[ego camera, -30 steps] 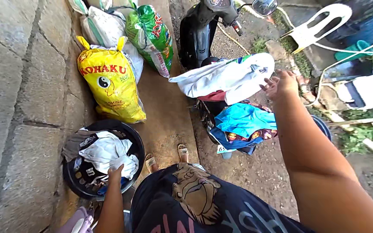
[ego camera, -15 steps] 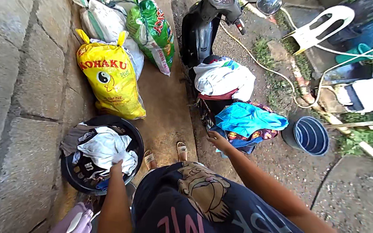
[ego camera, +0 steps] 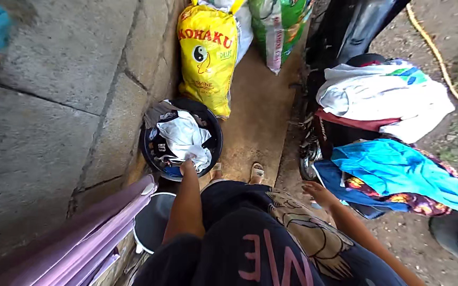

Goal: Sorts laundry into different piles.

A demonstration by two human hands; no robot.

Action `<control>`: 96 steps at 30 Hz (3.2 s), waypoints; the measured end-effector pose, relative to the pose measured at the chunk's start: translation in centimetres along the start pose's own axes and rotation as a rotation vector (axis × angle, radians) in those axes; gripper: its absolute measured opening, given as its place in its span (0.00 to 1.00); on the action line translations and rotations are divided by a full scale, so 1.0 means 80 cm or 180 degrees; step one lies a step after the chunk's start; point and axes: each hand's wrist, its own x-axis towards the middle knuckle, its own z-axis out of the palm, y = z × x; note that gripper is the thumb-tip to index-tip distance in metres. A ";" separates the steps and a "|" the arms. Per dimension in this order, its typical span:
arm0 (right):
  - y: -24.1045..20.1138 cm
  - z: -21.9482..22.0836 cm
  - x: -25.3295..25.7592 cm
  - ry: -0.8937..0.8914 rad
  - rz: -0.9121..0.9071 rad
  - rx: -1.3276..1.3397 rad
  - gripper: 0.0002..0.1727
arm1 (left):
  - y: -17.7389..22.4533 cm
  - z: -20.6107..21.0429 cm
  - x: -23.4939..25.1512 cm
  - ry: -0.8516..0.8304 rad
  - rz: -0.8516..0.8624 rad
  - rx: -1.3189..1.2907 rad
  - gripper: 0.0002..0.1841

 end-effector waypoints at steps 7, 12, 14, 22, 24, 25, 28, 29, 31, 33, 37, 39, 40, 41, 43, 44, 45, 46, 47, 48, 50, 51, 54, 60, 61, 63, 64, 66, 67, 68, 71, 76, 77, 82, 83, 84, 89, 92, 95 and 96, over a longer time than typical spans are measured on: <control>-0.068 0.035 -0.016 -0.0339 -0.0415 -0.0267 0.25 | 0.025 -0.007 -0.054 -0.1386 0.0683 0.1330 0.17; -0.130 0.076 -0.024 -0.0783 -0.0915 -0.0546 0.25 | 0.020 -0.008 -0.067 -0.1488 0.1006 0.2185 0.25; -0.148 0.090 -0.026 -0.0931 -0.1074 -0.0639 0.25 | 0.018 -0.014 -0.061 -0.1486 0.0752 0.2371 0.26; -0.180 0.105 -0.041 -0.1086 -0.1272 -0.0816 0.35 | 0.055 -0.009 -0.173 -0.3109 0.1378 0.2141 0.27; -0.180 0.112 -0.046 -0.1099 -0.1715 -0.0903 0.54 | 0.066 -0.014 -0.235 -0.3876 0.1745 0.2007 0.25; -0.176 0.116 -0.047 -0.1038 -0.2100 -0.0799 0.55 | 0.068 -0.016 -0.260 -0.4272 0.2009 0.1989 0.24; -0.184 0.127 -0.065 -0.0499 -0.2674 -0.0300 0.26 | 0.071 -0.009 -0.304 -0.4892 0.3100 0.2085 0.21; -0.192 0.126 -0.071 -0.0261 -0.2573 -0.0342 0.21 | 0.071 -0.006 -0.308 -0.4829 0.3336 0.2027 0.20; -0.212 0.117 -0.076 -0.0165 -0.2250 0.0086 0.18 | 0.073 -0.002 -0.301 -0.4452 0.3283 0.1942 0.19; -0.224 0.099 -0.077 -0.0358 -0.1816 0.1193 0.17 | 0.080 -0.005 -0.284 -0.3813 0.2844 0.2135 0.19; -0.227 0.015 -0.069 -0.0027 -0.1528 0.2419 0.18 | 0.088 -0.003 -0.224 -0.2737 0.2149 0.2423 0.20; -0.221 -0.044 -0.064 0.0299 -0.1392 0.2640 0.20 | 0.090 -0.010 -0.199 -0.2501 0.2007 0.2419 0.21; -0.215 -0.075 -0.061 0.0435 -0.1358 0.2667 0.21 | 0.091 -0.015 -0.192 -0.2425 0.1952 0.2417 0.21; -0.207 -0.109 -0.058 0.0552 -0.1348 0.2684 0.22 | 0.093 -0.020 -0.187 -0.2351 0.1911 0.2412 0.21; -0.192 -0.181 -0.055 0.0765 -0.1403 0.2633 0.25 | 0.098 -0.024 -0.180 -0.2249 0.1854 0.2380 0.21; -0.187 -0.217 -0.057 0.0970 -0.1437 0.2620 0.26 | 0.100 -0.024 -0.176 -0.2200 0.1858 0.2372 0.21; -0.183 -0.252 -0.061 0.1281 -0.1455 0.2695 0.26 | 0.101 -0.022 -0.170 -0.2118 0.1885 0.2354 0.21; -0.179 -0.285 -0.062 0.1648 -0.1471 0.2882 0.24 | 0.100 -0.018 -0.164 -0.2007 0.1903 0.2313 0.21; -0.173 -0.315 -0.063 0.1959 -0.1483 0.3067 0.24 | 0.099 -0.012 -0.156 -0.1891 0.1924 0.2279 0.20; -0.168 -0.337 -0.067 0.2242 -0.1428 0.3178 0.26 | 0.098 -0.005 -0.147 -0.1778 0.1950 0.2273 0.20; -0.155 -0.355 -0.073 0.2583 -0.1183 0.3092 0.34 | 0.093 0.008 -0.119 -0.1533 0.2074 0.2451 0.21; -0.148 -0.351 -0.073 0.2608 -0.1070 0.2954 0.34 | 0.090 0.015 -0.104 -0.1375 0.2132 0.2619 0.21; -0.108 -0.302 -0.053 0.2050 -0.0938 0.2400 0.31 | 0.081 0.033 -0.068 -0.0800 0.2121 0.3318 0.23; -0.010 -0.116 -0.018 0.0432 -0.0099 0.0940 0.29 | 0.061 0.043 -0.043 -0.0665 0.1864 0.4129 0.26; 0.005 -0.092 -0.019 0.0243 0.0103 0.0596 0.28 | 0.061 0.042 -0.044 -0.0649 0.1760 0.4070 0.27; 0.054 -0.062 -0.010 -0.0121 0.0242 -0.0353 0.28 | 0.062 0.043 -0.046 -0.0459 0.1550 0.3873 0.29; 0.077 -0.055 -0.005 -0.0245 0.0218 -0.0815 0.27 | 0.061 0.045 -0.043 -0.0277 0.1415 0.3814 0.31; 0.093 -0.045 -0.011 -0.0458 0.0270 -0.1304 0.27 | 0.059 0.047 -0.028 0.0111 0.1066 0.3731 0.39; 0.095 -0.041 -0.017 -0.0512 0.0334 -0.1390 0.26 | 0.054 0.043 -0.019 0.0239 0.0934 0.3683 0.41; 0.099 -0.039 -0.019 -0.0535 0.0367 -0.1446 0.26 | 0.050 0.036 -0.012 0.0274 0.0861 0.3635 0.40; 0.101 -0.032 -0.013 -0.0600 0.0305 -0.1568 0.26 | 0.051 0.014 -0.017 0.0152 0.1072 0.3553 0.26; 0.057 -0.010 -0.004 -0.0636 0.0088 -0.1685 0.27 | 0.027 0.009 -0.021 -0.0893 0.2665 0.4473 0.19; 0.043 -0.005 -0.004 -0.0636 0.0062 -0.1696 0.27 | 0.023 0.013 -0.020 -0.1002 0.2748 0.4708 0.20; -0.005 0.016 0.018 -0.0535 -0.0476 -0.1724 0.26 | 0.042 0.019 -0.027 -0.0521 0.2312 0.4542 0.25; -0.033 0.017 0.007 -0.0566 -0.0612 -0.1681 0.25 | 0.052 0.018 -0.041 -0.0465 0.2393 0.4134 0.24; -0.064 0.020 -0.007 -0.0618 -0.0767 -0.1591 0.25 | 0.065 0.016 -0.062 -0.0495 0.2526 0.3700 0.23; -0.167 0.073 -0.068 -0.1036 -0.1824 -0.0751 0.36 | 0.097 -0.010 -0.249 -0.1347 0.3150 0.2599 0.21; -0.203 0.088 -0.104 -0.1044 -0.2481 -0.0517 0.43 | 0.085 -0.016 -0.342 -0.2688 0.3669 0.2283 0.16; -0.210 0.062 -0.133 -0.0134 -0.2409 0.0339 0.26 | 0.069 0.000 -0.362 -0.3757 0.4508 0.1804 0.15; -0.209 0.042 -0.139 0.0145 -0.2181 0.0658 0.24 | 0.071 0.004 -0.360 -0.3851 0.4595 0.1776 0.16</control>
